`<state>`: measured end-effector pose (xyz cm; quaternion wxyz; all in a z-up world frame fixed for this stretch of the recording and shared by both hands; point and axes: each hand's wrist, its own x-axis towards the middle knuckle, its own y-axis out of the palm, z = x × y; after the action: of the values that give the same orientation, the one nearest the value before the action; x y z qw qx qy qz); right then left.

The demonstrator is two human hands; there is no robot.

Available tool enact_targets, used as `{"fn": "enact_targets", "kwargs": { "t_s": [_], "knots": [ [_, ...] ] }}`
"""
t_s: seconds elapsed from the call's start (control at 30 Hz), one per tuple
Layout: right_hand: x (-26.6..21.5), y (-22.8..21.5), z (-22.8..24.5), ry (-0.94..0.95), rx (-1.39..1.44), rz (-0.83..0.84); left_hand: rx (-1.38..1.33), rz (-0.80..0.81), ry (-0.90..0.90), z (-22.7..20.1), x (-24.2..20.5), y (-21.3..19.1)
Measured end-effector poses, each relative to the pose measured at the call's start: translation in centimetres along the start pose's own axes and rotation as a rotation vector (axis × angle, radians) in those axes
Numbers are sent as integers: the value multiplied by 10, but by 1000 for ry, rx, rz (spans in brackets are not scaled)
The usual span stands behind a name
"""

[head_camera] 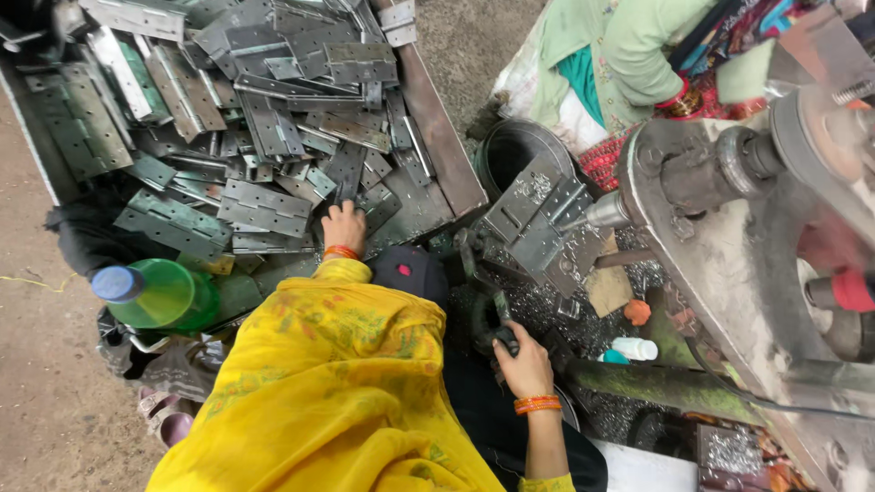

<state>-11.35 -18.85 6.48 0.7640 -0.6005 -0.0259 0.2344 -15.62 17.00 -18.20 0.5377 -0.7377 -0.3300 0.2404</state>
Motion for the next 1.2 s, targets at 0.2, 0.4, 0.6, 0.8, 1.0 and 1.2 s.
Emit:
{"fn": "enact_targets", "kwargs": {
  "t_s": [0.2, 0.4, 0.6, 0.8, 1.0, 1.2],
  "knots": [
    [-4, -3, 3, 82, 18, 48, -414, -45, -224, -3, 10, 25],
    [-7, -2, 1, 64, 75, 32, -676, -44, -425, -8, 20, 18],
    [-7, 2, -4, -2, 93, -5, -1000, -266, -123, -58, 48, -76],
    [-8, 5, -8, 1, 91, -4, -705, -136, 570, -186, -1, -155],
    [-5, 7, -13, -63, 91, -50, 175, -42, 1103, -241, -60, -132],
    [-4, 8, -11, -31, 54, 8, 189, 31, 1125, -246, -59, -101]
  ]
}}
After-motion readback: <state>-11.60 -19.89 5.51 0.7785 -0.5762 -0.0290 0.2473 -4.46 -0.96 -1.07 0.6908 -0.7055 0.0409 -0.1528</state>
